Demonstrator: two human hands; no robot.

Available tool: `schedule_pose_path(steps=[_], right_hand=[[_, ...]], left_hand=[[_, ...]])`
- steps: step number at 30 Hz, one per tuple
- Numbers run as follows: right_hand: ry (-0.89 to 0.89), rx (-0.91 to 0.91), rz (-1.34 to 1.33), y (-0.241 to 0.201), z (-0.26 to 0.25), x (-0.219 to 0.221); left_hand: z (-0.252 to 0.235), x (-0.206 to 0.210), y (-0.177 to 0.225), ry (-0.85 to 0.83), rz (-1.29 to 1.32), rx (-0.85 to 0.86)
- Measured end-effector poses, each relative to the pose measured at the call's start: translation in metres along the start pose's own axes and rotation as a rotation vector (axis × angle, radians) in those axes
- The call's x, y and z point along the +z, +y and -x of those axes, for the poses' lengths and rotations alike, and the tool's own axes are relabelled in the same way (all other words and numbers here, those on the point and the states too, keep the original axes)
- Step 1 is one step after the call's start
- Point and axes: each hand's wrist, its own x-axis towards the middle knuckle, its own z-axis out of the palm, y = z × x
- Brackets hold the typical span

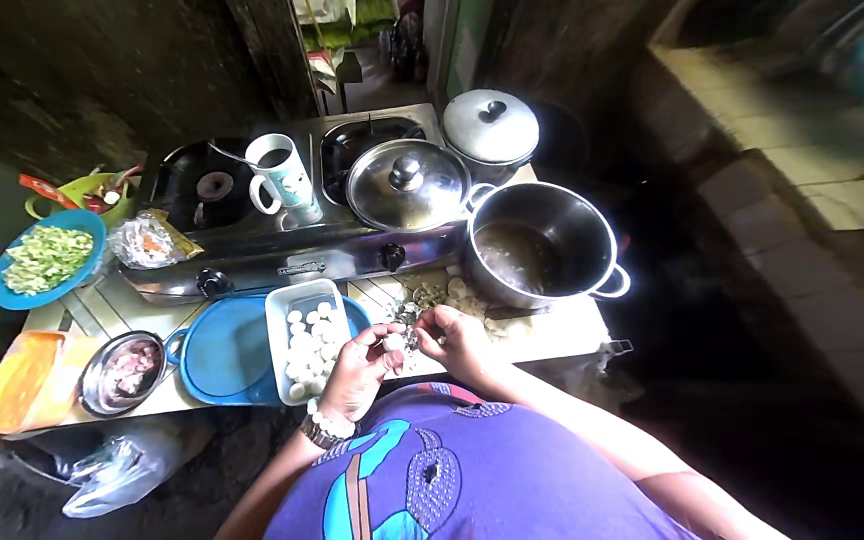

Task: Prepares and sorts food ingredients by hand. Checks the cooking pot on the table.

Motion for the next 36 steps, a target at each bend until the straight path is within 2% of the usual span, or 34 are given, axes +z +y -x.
schedule_pose_path(steps=[3, 5, 10, 14, 18, 21, 24, 28, 36], right_hand=[[-0.033, 0.145, 0.104, 0.01, -0.008, -0.007], [-0.097, 0.174, 0.114, 0.017, -0.01, -0.01], [-0.125, -0.084, -0.067, 0.006, -0.003, -0.006], [-0.056, -0.186, -0.025, 0.002, 0.0, 0.001], [0.027, -0.168, 0.043, 0.001, 0.004, 0.007], [-0.007, -0.138, -0.024, 0.0, 0.004, 0.004], [-0.054, -0.204, -0.074, -0.001, 0.003, 0.002], [0.012, -0.272, -0.016, -0.001, 0.006, 0.007], [0.052, -0.168, 0.035, -0.009, 0.008, 0.013]], left_hand=[[0.001, -0.002, 0.0, 0.01, -0.016, 0.018], [0.002, -0.003, -0.003, 0.036, -0.063, 0.053], [0.002, 0.0, -0.007, 0.067, -0.164, 0.122], [0.005, 0.002, -0.007, 0.074, -0.172, 0.143], [0.008, 0.003, -0.004, 0.068, -0.117, 0.127], [0.009, 0.002, -0.003, 0.078, -0.124, 0.127], [0.01, 0.001, -0.004, 0.086, -0.175, 0.156], [0.011, 0.003, -0.003, 0.102, -0.2, 0.176], [0.015, 0.0, -0.003, 0.07, -0.177, 0.127]])
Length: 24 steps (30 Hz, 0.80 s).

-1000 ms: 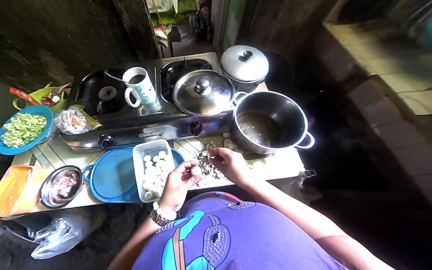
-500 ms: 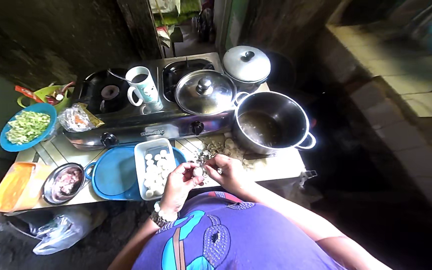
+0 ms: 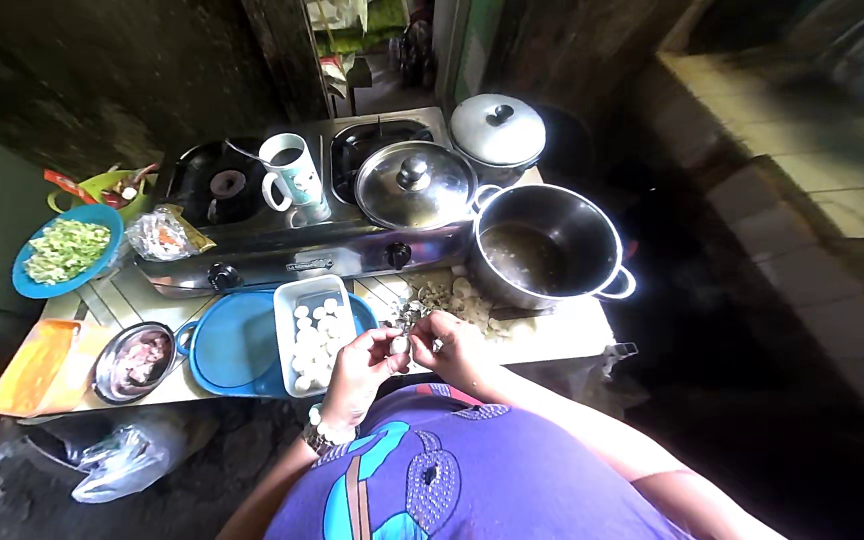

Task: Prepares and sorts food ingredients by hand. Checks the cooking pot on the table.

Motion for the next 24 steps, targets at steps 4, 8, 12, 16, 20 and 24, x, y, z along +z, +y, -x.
schedule_pose_path(steps=[4, 8, 12, 16, 20, 24], right_hand=[[0.0, 0.072, -0.017, 0.004, -0.002, -0.001], [-0.02, 0.124, -0.024, 0.005, -0.005, -0.006], [-0.014, 0.111, -0.021, 0.005, -0.006, -0.007], [-0.001, 0.102, -0.012, 0.006, -0.006, -0.008], [0.007, 0.054, -0.02, 0.001, -0.004, -0.007], [0.006, 0.149, 0.009, 0.006, -0.01, -0.011]], left_hand=[[0.002, -0.003, 0.001, -0.027, 0.071, -0.031], [0.003, -0.006, 0.002, -0.08, 0.12, -0.038], [0.002, -0.01, 0.003, -0.146, 0.194, -0.045], [0.001, -0.011, -0.001, -0.127, 0.274, -0.06], [-0.001, -0.007, -0.001, -0.038, 0.251, -0.049], [-0.001, -0.005, 0.002, 0.024, 0.248, -0.037]])
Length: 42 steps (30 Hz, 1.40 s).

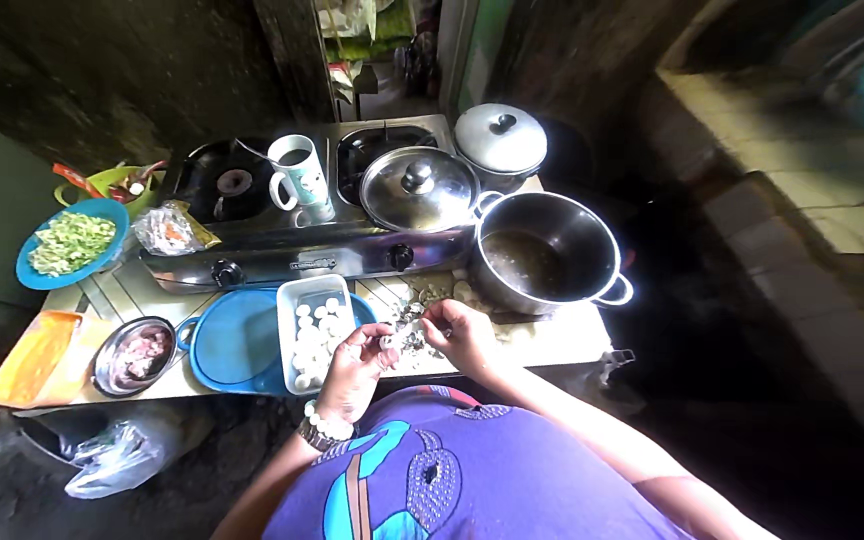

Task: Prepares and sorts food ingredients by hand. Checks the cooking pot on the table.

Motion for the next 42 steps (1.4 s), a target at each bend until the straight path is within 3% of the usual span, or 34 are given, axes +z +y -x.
schedule_pose_path(steps=[3, 6, 10, 14, 19, 26, 31, 37, 42], right_hand=[[-0.01, 0.106, 0.118, 0.017, -0.01, -0.003], [-0.21, 0.206, 0.185, 0.022, -0.017, -0.01], [-0.212, -0.02, 0.042, 0.005, -0.006, 0.0], [-0.212, -0.134, -0.034, -0.003, -0.002, 0.009], [-0.194, -0.073, -0.093, -0.002, -0.002, 0.007], [-0.13, 0.007, -0.114, -0.005, -0.003, 0.004], [-0.145, -0.069, -0.155, -0.009, -0.001, 0.002], [-0.097, 0.078, -0.158, -0.005, -0.005, -0.009], [-0.137, 0.03, -0.204, -0.008, -0.001, -0.007]], left_hand=[[0.0, -0.003, -0.001, -0.006, -0.026, 0.031], [-0.001, -0.005, -0.005, 0.038, -0.209, 0.117], [-0.001, -0.001, -0.007, 0.106, -0.478, 0.192], [-0.002, -0.001, -0.009, 0.087, -0.528, 0.233], [0.001, -0.007, -0.009, 0.03, -0.431, 0.234], [0.001, -0.01, -0.006, -0.044, -0.058, 0.095], [-0.001, -0.002, -0.006, 0.036, -0.087, 0.113], [0.0, -0.002, -0.001, 0.053, 0.021, 0.054], [-0.002, 0.0, -0.003, 0.017, 0.056, 0.038]])
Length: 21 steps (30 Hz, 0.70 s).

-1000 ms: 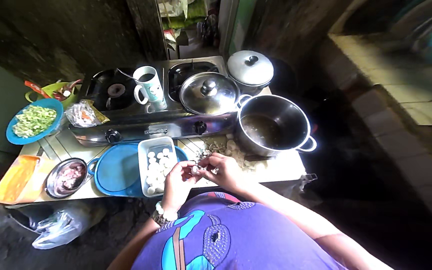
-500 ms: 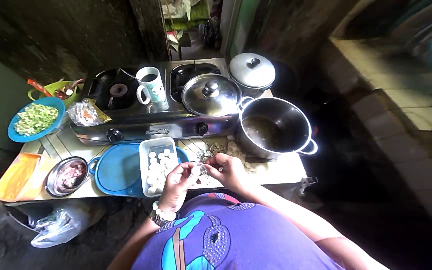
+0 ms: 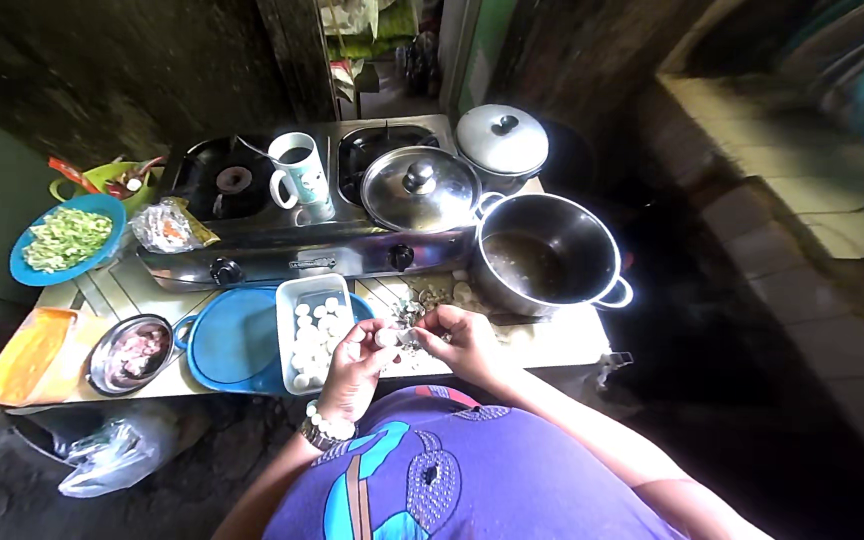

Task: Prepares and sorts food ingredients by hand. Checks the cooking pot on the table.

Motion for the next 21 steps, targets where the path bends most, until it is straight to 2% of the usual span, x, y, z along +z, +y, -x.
schedule_pose_path(steps=[5, 8, 15, 21], right_hand=[[0.026, 0.032, 0.016, 0.001, -0.002, -0.006], [0.04, 0.083, 0.023, 0.002, -0.003, -0.011], [0.053, 0.015, -0.031, 0.002, 0.0, -0.009], [0.095, -0.038, 0.01, 0.005, -0.001, -0.008]], left_hand=[[-0.002, 0.003, 0.002, 0.097, -0.1, 0.004], [0.0, 0.003, 0.004, 0.085, -0.036, -0.013], [0.0, 0.008, 0.01, 0.161, 0.173, -0.115], [-0.002, 0.006, 0.006, 0.206, -0.053, -0.129]])
